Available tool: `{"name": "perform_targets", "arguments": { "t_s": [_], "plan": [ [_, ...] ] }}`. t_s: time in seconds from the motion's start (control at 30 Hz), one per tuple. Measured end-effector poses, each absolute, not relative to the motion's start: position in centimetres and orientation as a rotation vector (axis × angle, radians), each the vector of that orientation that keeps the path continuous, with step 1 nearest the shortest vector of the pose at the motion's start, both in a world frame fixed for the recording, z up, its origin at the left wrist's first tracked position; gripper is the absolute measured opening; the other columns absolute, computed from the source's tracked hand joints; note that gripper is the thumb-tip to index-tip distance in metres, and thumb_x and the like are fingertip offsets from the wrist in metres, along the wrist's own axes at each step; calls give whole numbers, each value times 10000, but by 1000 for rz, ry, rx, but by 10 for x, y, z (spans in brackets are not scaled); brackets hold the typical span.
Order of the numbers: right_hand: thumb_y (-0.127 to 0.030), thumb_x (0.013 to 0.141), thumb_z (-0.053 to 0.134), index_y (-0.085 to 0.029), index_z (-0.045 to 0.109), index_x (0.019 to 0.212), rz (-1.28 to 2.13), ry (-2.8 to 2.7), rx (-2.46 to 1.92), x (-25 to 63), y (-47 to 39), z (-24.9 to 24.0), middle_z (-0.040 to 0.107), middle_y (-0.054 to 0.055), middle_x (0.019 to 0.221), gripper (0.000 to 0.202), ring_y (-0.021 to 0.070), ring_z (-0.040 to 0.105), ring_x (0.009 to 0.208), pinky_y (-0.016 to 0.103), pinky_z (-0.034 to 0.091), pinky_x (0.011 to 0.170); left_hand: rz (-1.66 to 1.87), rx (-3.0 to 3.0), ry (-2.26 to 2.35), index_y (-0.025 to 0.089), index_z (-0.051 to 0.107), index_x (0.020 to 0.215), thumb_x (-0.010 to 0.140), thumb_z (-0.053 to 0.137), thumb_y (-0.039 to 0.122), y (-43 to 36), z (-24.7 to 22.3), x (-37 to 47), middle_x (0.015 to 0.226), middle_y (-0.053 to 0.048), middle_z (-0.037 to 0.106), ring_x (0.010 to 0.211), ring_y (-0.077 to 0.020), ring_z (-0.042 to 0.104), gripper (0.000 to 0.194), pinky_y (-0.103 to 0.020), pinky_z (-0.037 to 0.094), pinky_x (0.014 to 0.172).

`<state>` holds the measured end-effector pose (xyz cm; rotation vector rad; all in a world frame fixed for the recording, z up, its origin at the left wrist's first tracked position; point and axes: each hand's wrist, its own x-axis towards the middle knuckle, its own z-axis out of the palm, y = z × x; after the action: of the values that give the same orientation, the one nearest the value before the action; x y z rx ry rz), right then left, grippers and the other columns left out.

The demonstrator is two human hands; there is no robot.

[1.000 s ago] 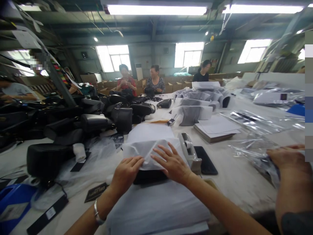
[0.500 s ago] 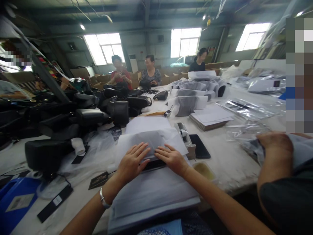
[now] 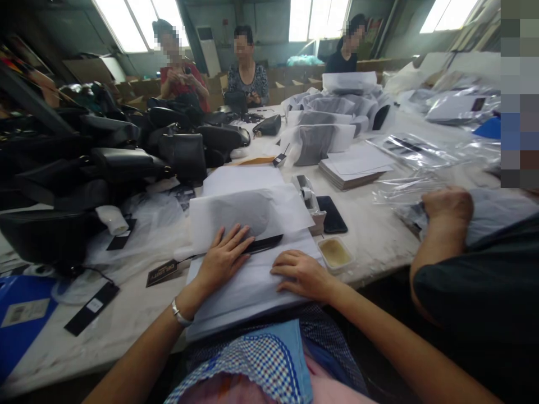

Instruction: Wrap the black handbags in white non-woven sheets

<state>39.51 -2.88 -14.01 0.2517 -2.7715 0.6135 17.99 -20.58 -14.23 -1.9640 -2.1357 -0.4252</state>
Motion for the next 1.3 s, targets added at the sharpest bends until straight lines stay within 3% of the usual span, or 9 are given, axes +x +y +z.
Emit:
{"name": "perform_targets", "arguments": {
  "t_s": [0.23, 0.43, 0.67, 0.8, 0.93, 1.03, 1.3],
  "plan": [
    [-356, 912, 639, -255, 761, 954, 735, -2791, 148, 387, -30, -135, 731, 33, 936, 163, 160, 658, 898, 288, 522, 853, -490, -1977, -2161, 234, 531, 1374, 982, 481, 356, -206, -134, 181, 1531, -77, 423, 1448, -276, 325, 413, -572, 226, 1190],
    [-318, 934, 602, -233, 762, 886, 861, -2885, 91, 380, -31, -118, 742, 23, 891, 187, 155, 671, 843, 263, 518, 822, -555, -1979, -2217, 231, 552, 1348, 984, 468, 414, -206, -125, 179, 1498, -77, 473, 1429, -261, 365, 416, -547, 244, 1188],
    [-354, 925, 598, -216, 762, 854, 1011, -2780, -141, 360, -24, -88, 753, 22, 869, 226, 158, 682, 810, 251, 510, 769, -606, -2074, -2378, 233, 448, 1437, 1003, 362, 501, -204, -97, 170, 1470, -52, 511, 1416, -238, 388, 517, -503, 309, 1163],
    [-354, 909, 606, -216, 771, 866, 913, -2758, -251, 344, -18, -72, 762, 25, 864, 219, 167, 678, 798, 253, 493, 735, -555, -2208, -2416, 253, 571, 1336, 1015, 283, 514, -204, -72, 159, 1411, -28, 576, 1375, -220, 451, 504, -424, 369, 1133],
    [-346, 876, 626, -227, 782, 830, 939, -2873, -261, 340, -18, -76, 766, 12, 799, 201, 166, 674, 716, 246, 476, 649, -487, -2332, -2358, 284, 646, 1226, 912, 495, 605, -206, -65, 155, 1448, -73, 536, 1382, -278, 440, 474, -468, 388, 1113],
    [-353, 864, 632, -226, 782, 817, 1069, -2903, -273, 345, -21, -87, 768, 3, 787, 202, 161, 675, 680, 238, 463, 602, -463, -2352, -2302, 281, 686, 1110, 800, 706, 509, -210, -70, 159, 1489, -104, 482, 1408, -341, 387, 385, -567, 345, 1120],
    [-360, 888, 610, -206, 770, 872, 1150, -2731, -418, 350, -20, -95, 769, 18, 830, 223, 175, 689, 740, 253, 506, 688, -396, -2405, -2304, 290, 617, 1193, 753, 763, 327, -213, -73, 166, 1538, -108, 411, 1453, -387, 274, 465, -685, 295, 1098]
  ]
}}
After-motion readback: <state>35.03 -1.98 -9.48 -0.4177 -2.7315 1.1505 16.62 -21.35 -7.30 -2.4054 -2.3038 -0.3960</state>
